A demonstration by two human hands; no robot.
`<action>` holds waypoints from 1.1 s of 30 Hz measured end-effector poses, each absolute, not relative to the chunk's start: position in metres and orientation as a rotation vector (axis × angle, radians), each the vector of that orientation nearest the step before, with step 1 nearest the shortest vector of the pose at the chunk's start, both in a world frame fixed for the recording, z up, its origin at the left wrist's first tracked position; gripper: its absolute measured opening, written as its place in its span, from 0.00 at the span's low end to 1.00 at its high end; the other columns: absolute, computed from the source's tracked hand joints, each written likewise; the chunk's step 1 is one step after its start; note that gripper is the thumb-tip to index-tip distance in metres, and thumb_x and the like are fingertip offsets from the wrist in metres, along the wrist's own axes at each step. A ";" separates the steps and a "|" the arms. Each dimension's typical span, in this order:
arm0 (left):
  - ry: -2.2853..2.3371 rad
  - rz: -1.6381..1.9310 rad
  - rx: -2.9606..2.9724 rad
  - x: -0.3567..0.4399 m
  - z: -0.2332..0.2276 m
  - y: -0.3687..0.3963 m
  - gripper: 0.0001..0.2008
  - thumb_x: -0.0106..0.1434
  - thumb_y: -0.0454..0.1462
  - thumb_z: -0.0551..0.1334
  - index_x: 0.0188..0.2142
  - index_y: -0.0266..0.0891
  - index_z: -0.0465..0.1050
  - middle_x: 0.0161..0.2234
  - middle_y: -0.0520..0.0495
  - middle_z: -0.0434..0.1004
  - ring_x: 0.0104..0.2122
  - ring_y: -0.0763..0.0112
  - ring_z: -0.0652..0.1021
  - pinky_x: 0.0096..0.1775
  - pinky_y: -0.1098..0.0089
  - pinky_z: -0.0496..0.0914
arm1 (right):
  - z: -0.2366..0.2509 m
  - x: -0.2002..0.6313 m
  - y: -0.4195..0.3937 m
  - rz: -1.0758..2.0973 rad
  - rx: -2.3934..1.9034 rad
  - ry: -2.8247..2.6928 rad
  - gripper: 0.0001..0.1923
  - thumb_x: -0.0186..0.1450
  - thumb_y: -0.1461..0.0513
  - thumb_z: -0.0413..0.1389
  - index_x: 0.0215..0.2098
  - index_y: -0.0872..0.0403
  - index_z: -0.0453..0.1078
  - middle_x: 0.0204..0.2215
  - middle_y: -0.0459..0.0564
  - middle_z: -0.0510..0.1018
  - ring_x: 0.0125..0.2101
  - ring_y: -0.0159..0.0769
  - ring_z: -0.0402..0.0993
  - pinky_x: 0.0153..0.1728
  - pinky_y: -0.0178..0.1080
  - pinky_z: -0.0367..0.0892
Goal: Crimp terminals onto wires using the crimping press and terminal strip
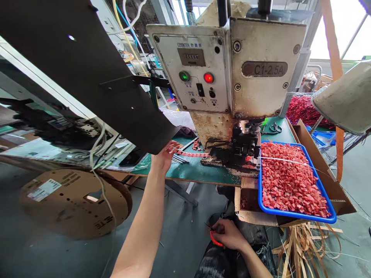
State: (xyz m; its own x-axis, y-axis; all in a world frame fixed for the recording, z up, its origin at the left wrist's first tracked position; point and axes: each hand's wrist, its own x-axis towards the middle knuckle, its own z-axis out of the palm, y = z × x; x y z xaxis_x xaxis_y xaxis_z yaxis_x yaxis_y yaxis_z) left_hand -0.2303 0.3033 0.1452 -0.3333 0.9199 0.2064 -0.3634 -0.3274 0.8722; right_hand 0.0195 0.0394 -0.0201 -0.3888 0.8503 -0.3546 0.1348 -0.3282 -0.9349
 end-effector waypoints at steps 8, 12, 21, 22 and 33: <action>0.910 1.748 0.876 -0.225 0.149 0.297 0.09 0.55 0.40 0.71 0.34 0.39 0.77 0.25 0.52 0.76 0.27 0.70 0.79 0.29 0.72 0.72 | -0.009 0.018 0.042 1.774 -1.310 -1.360 0.15 0.57 0.54 0.66 0.38 0.55 0.77 0.25 0.45 0.76 0.27 0.34 0.73 0.31 0.35 0.65; 0.913 1.723 0.898 -0.217 0.151 0.287 0.12 0.53 0.41 0.73 0.34 0.38 0.77 0.27 0.51 0.77 0.28 0.70 0.80 0.30 0.73 0.72 | 0.009 0.023 0.033 1.778 -1.308 -1.349 0.16 0.58 0.53 0.65 0.39 0.55 0.77 0.25 0.45 0.76 0.28 0.34 0.73 0.32 0.35 0.67; 1.185 1.810 0.868 -0.167 0.125 0.217 0.16 0.57 0.46 0.71 0.35 0.41 0.69 0.28 0.54 0.74 0.28 0.71 0.77 0.35 0.69 0.74 | 0.115 0.112 -0.038 1.626 -1.314 -1.260 0.26 0.63 0.47 0.64 0.54 0.52 0.78 0.36 0.53 0.81 0.36 0.40 0.76 0.40 0.39 0.72; 1.261 1.838 0.983 -0.154 0.123 0.204 0.14 0.60 0.46 0.69 0.35 0.42 0.69 0.27 0.55 0.73 0.25 0.72 0.76 0.32 0.70 0.72 | 0.124 0.122 -0.040 1.547 -1.344 -1.254 0.26 0.64 0.47 0.64 0.55 0.52 0.77 0.37 0.54 0.81 0.36 0.40 0.77 0.40 0.40 0.73; 1.402 1.443 2.136 -0.058 0.131 0.180 0.08 0.70 0.40 0.63 0.35 0.42 0.76 0.29 0.47 0.77 0.28 0.65 0.76 0.34 0.67 0.69 | 0.177 0.134 0.017 0.838 -1.509 -1.250 0.26 0.61 0.46 0.66 0.49 0.52 0.71 0.34 0.48 0.80 0.31 0.35 0.77 0.33 0.34 0.72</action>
State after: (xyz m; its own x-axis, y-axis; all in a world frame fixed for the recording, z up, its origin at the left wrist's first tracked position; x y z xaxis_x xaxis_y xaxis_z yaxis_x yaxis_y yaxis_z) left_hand -0.0576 0.1803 0.1314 0.0697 0.7895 0.6098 0.5872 -0.5267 0.6147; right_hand 0.1336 0.0173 0.1772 0.2366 0.9691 0.0701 0.3028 -0.0049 -0.9531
